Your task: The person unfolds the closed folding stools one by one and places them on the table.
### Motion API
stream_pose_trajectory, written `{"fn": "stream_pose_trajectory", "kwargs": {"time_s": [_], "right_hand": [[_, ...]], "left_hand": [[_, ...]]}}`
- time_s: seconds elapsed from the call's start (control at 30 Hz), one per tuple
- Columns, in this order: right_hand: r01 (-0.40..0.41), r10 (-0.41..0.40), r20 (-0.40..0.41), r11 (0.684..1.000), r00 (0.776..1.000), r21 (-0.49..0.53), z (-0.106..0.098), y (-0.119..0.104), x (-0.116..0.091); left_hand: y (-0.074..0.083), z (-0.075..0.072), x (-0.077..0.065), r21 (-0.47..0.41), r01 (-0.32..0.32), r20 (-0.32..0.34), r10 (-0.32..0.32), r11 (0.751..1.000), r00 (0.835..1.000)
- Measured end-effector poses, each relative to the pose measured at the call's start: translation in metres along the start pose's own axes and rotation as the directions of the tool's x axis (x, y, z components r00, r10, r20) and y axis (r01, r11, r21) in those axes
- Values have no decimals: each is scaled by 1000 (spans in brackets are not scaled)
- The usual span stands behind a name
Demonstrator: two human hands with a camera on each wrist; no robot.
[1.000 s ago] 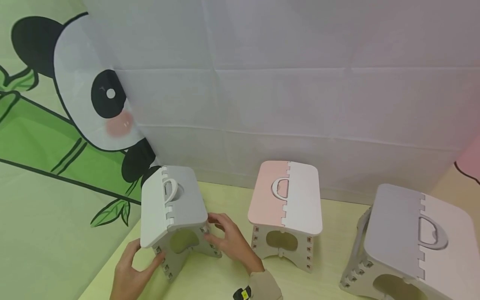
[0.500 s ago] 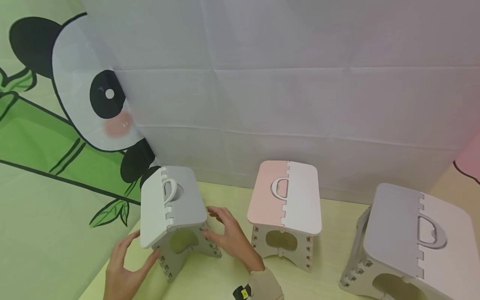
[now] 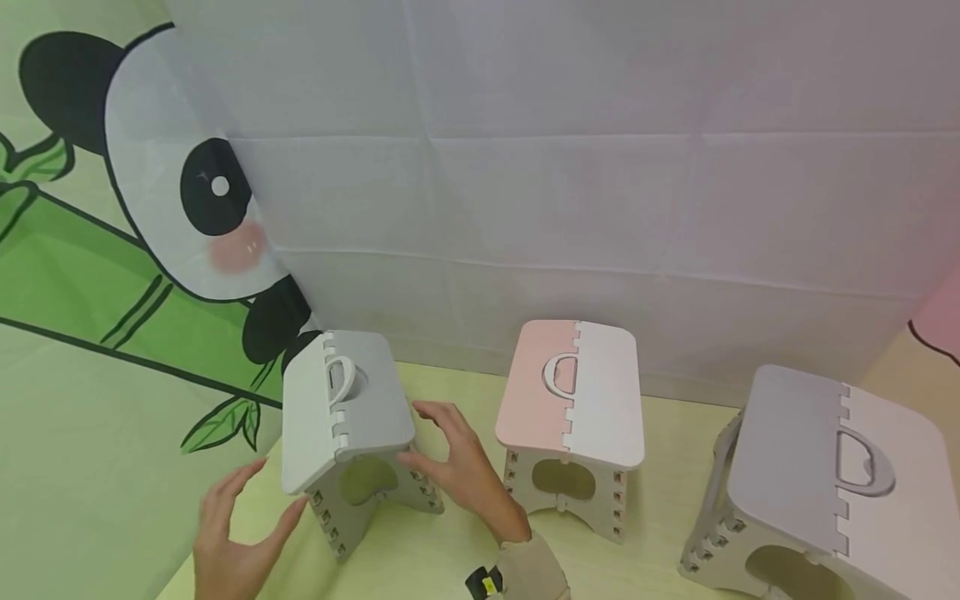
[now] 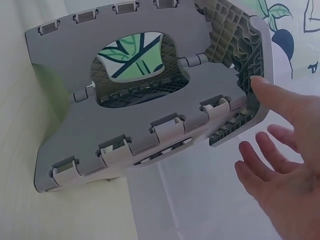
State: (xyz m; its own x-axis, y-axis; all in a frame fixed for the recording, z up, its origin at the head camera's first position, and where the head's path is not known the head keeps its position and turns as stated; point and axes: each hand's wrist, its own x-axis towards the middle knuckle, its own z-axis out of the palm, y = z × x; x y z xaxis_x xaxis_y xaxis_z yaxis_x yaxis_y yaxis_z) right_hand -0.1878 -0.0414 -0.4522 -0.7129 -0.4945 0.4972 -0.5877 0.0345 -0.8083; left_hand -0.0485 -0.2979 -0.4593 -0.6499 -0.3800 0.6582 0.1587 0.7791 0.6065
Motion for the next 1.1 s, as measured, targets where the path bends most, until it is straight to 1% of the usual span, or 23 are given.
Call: {"fn": "stream_pose_trajectory", "kwargs": {"time_s": [0.13,0.17,0.3,0.37,0.4,0.47,0.57,0.67,0.73,0.83,0.97,1.1], "right_hand": [[61,-61,-16,998,998,-9,0,-1,2],[68,-68,-18,998,997,-7,0,-2,2],[71,-71,-38,997,997,-13,-2,-22,3],[69,-70,-48,997,996,-19,-4,-35,3],[76,-77,-52,997,996,-25,-5,-42,3],[109,-111,-59,993,992,-37,-6,-49,3],[175,-178,-59,983,982,-58,-6,-54,4],[243,-246,-53,968,968,-62,-3,-53,6],[277,-280,-47,959,959,-65,-1,-51,7],[316,-319,-28,946,947,-77,4,-42,9],[361,-363,-2,926,932,-106,10,-28,11],[387,-386,26,916,922,-110,13,-25,12]], "left_hand": [[1,-2,2,-24,-58,-42,57,998,997],[3,-2,2,-26,-64,-49,63,998,997],[7,-4,3,-22,-70,-70,69,997,995],[9,-3,3,-34,-85,-77,82,996,994],[9,-3,4,-41,-104,-87,100,994,991],[10,-2,5,-61,-146,-108,139,987,984],[13,0,5,-76,-181,-114,172,981,978],[16,2,6,-94,-200,-103,190,975,976],[18,4,7,-115,-222,-101,211,968,972],[20,7,7,-127,-247,-93,236,961,967],[21,11,8,-154,-299,-85,289,942,953],[20,13,10,-194,-344,-86,334,919,939]]}}
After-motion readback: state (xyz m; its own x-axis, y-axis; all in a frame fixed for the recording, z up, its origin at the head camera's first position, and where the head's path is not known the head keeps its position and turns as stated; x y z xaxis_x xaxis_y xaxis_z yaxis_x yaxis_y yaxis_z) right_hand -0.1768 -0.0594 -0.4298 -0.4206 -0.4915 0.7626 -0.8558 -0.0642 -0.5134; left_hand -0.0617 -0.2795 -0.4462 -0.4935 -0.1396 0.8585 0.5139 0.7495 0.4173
